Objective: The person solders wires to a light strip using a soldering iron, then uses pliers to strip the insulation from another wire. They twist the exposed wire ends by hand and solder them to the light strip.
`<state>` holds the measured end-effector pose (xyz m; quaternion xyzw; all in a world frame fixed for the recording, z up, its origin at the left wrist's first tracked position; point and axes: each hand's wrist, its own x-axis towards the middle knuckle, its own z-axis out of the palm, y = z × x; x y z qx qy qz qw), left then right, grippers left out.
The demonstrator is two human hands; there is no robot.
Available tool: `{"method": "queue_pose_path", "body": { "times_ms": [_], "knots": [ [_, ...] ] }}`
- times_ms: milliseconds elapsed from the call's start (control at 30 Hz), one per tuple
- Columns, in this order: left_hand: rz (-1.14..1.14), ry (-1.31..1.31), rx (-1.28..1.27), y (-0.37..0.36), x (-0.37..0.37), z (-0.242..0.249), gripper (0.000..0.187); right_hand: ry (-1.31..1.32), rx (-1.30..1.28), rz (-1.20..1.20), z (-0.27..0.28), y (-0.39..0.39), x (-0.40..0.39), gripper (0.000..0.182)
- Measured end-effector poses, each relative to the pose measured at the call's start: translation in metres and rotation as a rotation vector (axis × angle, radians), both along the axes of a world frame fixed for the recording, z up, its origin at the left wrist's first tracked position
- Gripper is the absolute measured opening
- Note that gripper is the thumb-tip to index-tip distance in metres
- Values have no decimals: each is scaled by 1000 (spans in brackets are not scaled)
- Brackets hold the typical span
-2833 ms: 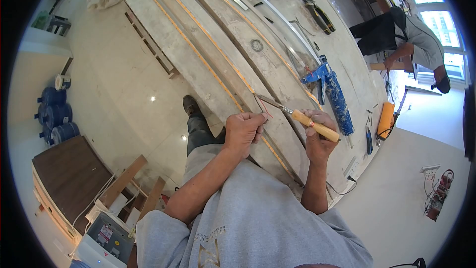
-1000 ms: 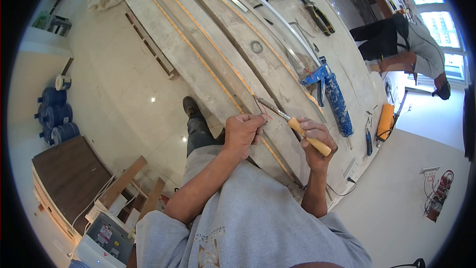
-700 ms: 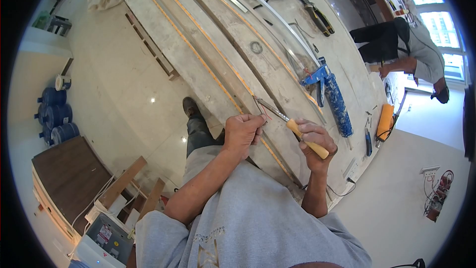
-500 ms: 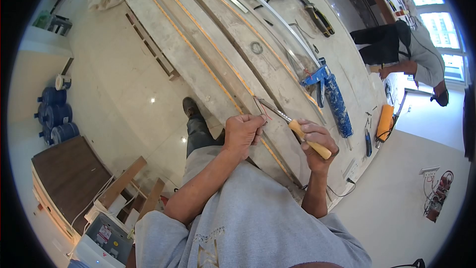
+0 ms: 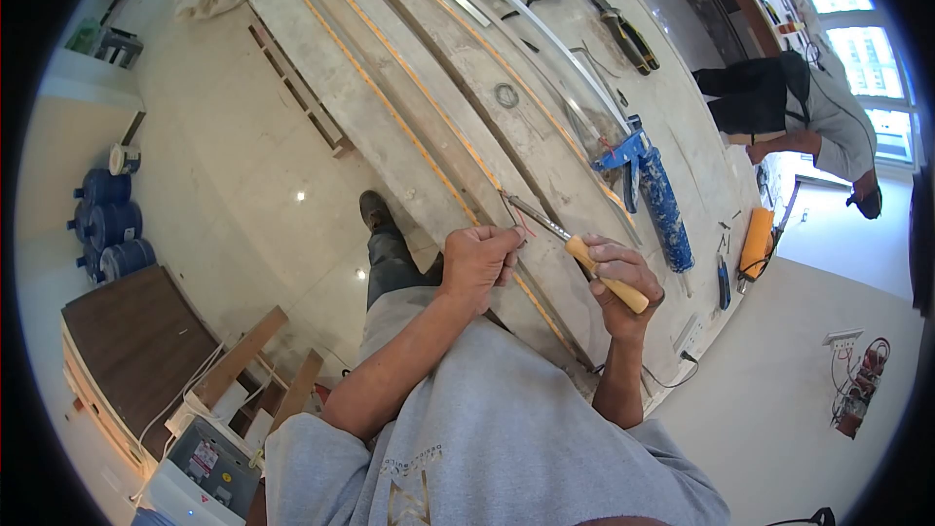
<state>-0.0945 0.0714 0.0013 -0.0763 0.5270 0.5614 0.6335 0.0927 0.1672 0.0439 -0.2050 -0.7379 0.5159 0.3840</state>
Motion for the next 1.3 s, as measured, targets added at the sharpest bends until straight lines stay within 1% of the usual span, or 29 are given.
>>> {"method": "queue_pose_path", "body": {
  "times_ms": [333, 1067, 1133, 1233, 1300],
  "knots": [
    [-1, -3, 2, 0, 0, 0, 22, -38, 29, 21, 2, 0, 2, 16],
    [5, 3, -12, 0, 1, 1, 22, -88, 85, 56, 8, -2, 2, 18],
    [5, 1, -9, 0, 1, 0, 21, 44, -45, -6, 4, -5, 2, 17],
    [5, 2, -5, 0, 1, 0, 21, 103, -68, -39, 0, -4, 7, 19],
    [1, 3, -2, 0, 1, 2, 21, 85, -63, -40, -2, -3, 10, 20]
  ]
}}
